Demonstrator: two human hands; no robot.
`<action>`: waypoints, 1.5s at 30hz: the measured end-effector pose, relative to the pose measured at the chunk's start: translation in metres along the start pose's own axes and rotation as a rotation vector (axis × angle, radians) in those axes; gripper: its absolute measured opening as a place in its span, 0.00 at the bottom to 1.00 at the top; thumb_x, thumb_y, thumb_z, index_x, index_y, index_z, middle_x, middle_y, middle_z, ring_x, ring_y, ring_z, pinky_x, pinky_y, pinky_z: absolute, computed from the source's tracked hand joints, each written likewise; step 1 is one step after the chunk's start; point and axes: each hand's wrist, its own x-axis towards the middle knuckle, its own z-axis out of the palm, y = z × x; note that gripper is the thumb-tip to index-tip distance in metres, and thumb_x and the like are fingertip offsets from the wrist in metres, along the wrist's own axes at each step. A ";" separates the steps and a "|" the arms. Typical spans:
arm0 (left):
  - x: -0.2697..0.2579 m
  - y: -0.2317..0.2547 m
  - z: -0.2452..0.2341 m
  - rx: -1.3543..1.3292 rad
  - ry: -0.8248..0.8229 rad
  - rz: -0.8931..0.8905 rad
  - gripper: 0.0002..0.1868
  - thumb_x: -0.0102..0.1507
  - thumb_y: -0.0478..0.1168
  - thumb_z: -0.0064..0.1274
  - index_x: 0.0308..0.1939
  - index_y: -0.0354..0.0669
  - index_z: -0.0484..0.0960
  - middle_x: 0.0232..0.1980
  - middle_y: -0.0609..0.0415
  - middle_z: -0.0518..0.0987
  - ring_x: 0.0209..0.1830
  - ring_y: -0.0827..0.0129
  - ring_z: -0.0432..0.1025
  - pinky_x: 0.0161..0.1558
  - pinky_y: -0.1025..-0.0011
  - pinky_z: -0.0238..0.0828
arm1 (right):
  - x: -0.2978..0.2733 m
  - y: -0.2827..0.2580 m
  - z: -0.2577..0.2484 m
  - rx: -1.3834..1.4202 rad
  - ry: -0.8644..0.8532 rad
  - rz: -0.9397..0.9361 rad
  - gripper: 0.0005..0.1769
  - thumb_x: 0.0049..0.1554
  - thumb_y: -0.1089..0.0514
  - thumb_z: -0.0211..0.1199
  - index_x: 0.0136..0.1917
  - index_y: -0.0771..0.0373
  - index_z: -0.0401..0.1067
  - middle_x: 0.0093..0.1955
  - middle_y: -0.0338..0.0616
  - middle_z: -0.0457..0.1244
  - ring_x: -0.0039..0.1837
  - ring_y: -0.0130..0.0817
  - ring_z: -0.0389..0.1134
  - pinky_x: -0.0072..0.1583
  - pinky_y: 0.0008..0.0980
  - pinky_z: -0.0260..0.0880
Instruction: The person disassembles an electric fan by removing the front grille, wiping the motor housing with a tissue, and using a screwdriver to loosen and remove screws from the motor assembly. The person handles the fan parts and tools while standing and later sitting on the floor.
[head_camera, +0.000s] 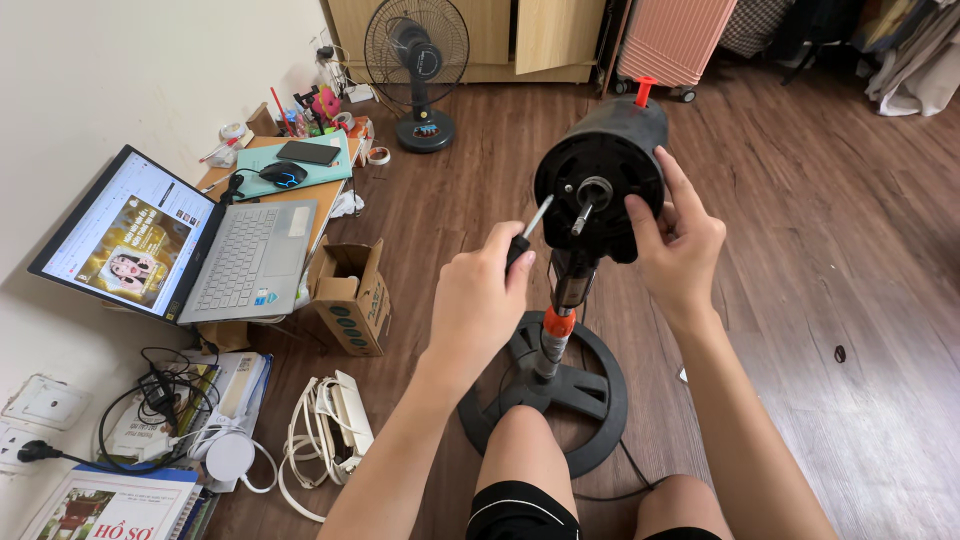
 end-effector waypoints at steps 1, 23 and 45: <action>0.003 0.001 0.002 0.037 -0.021 -0.011 0.13 0.66 0.42 0.55 0.54 0.45 0.78 0.30 0.45 0.82 0.30 0.48 0.78 0.33 0.55 0.72 | 0.000 0.003 0.000 -0.036 0.006 -0.005 0.29 0.64 0.65 0.67 0.77 0.67 0.66 0.34 0.30 0.59 0.34 0.15 0.53 0.37 0.21 0.54; 0.009 0.007 0.016 -0.015 0.046 0.016 0.14 0.63 0.36 0.55 0.52 0.39 0.81 0.35 0.45 0.83 0.31 0.51 0.78 0.32 0.57 0.72 | -0.002 0.011 -0.001 -0.132 0.017 -0.030 0.30 0.63 0.64 0.68 0.77 0.66 0.67 0.27 0.33 0.52 0.30 0.17 0.50 0.35 0.24 0.51; 0.058 -0.037 0.002 -0.618 -0.329 -0.496 0.15 0.60 0.42 0.64 0.40 0.39 0.75 0.29 0.51 0.77 0.19 0.79 0.65 0.20 0.76 0.57 | -0.003 0.017 0.006 -0.086 0.043 -0.028 0.29 0.64 0.65 0.68 0.77 0.64 0.67 0.29 0.33 0.51 0.32 0.18 0.48 0.35 0.24 0.48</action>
